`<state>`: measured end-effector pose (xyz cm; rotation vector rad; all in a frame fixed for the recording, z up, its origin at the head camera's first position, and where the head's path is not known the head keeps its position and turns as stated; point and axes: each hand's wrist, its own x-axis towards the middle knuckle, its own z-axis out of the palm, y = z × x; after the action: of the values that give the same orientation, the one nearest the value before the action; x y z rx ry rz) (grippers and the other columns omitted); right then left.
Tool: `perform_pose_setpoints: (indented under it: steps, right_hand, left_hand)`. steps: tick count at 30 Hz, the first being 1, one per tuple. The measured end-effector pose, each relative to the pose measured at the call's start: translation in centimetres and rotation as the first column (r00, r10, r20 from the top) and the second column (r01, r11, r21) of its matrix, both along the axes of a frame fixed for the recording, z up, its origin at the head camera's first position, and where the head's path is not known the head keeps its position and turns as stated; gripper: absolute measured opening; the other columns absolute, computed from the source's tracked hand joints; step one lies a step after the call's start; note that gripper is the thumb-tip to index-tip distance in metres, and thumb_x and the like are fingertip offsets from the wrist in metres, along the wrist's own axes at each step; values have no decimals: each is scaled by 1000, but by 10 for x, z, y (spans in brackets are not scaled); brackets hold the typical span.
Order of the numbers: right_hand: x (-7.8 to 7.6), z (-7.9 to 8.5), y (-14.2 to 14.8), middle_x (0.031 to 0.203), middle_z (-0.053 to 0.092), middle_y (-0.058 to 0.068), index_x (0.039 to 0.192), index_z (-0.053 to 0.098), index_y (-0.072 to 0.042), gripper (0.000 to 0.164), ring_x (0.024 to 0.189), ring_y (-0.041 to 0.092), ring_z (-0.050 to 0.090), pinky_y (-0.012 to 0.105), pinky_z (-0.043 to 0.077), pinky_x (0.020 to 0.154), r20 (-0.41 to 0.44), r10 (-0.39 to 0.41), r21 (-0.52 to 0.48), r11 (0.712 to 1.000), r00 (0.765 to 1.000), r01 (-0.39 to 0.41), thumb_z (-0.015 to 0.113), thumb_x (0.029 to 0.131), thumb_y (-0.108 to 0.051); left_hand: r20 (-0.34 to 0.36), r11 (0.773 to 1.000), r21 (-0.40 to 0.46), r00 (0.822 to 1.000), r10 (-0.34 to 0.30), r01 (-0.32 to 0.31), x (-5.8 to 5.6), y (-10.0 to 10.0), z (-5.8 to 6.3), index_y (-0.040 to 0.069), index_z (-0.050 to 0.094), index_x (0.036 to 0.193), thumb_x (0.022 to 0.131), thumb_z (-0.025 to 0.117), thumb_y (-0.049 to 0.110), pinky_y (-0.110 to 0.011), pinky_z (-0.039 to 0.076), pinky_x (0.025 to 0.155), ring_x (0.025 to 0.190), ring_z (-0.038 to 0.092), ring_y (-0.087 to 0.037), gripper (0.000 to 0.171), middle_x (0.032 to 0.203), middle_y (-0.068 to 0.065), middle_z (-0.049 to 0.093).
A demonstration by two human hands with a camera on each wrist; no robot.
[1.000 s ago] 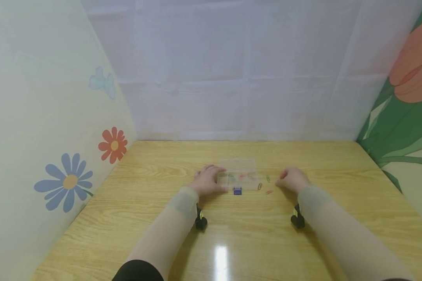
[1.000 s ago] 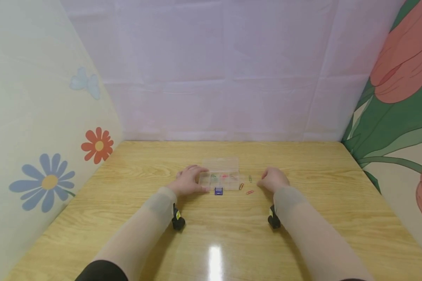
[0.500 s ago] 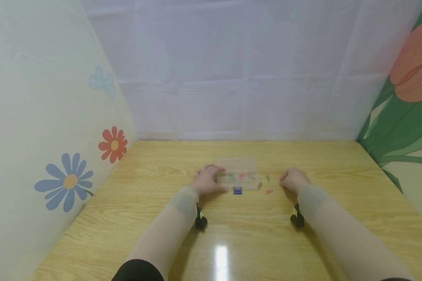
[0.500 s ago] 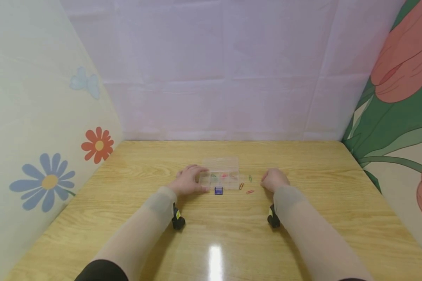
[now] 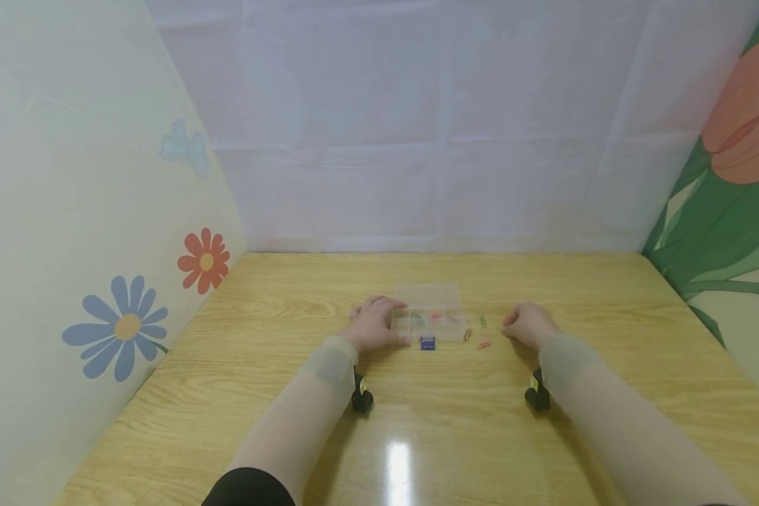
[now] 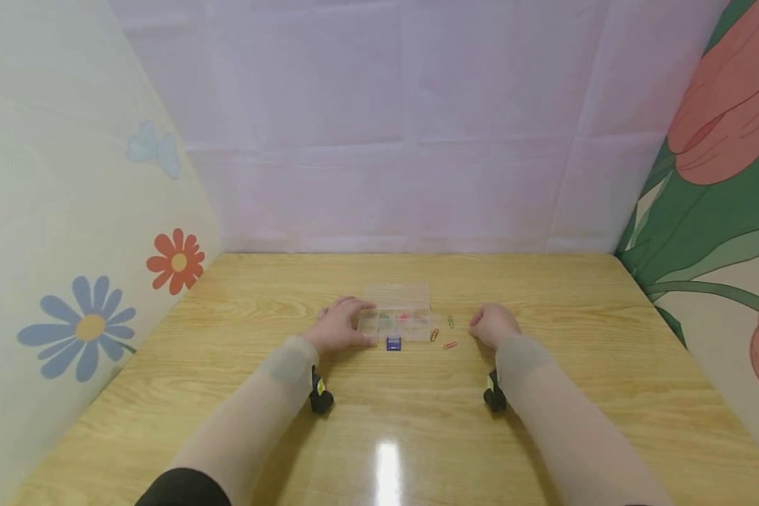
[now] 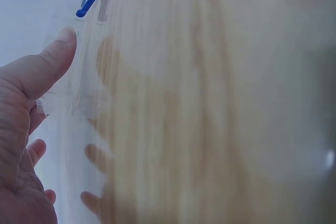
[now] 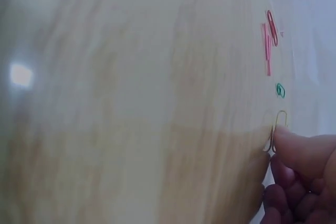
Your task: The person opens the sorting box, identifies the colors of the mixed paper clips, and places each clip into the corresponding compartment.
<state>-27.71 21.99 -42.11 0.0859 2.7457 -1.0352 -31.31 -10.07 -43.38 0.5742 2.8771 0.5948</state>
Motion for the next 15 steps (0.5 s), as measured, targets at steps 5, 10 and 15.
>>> perform_pose_setpoints:
  steps: [5,10,15]
  right_hand:
    - [0,-2,0,98,61,16,94,64,1,16,89,29,54,41,44,77,-51,9,-23,1000,999,-10,68,87,-12]
    - [-3,-5,1,105,62,17,101,64,0,21,97,32,55,47,44,87,-60,5,-93,996,998,-11,68,87,-14]
    - [-5,-4,0,119,60,18,116,61,-2,30,112,36,52,54,37,99,-37,7,-192,981,999,-14,66,90,-17]
  left_hand:
    - [-5,1000,-2,1000,0,0,-1,0,-1,26,47,141,76,75,53,-60,11,111,142,21,-24,76,148,4,43]
    - [-7,1000,6,1000,-1,1,-1,-1,-2,26,48,141,76,76,52,-60,11,110,142,22,-24,75,147,3,43]
    - [-7,1000,4,1000,-1,1,-1,0,-1,26,48,140,76,76,52,-59,12,110,142,22,-24,75,147,4,43]
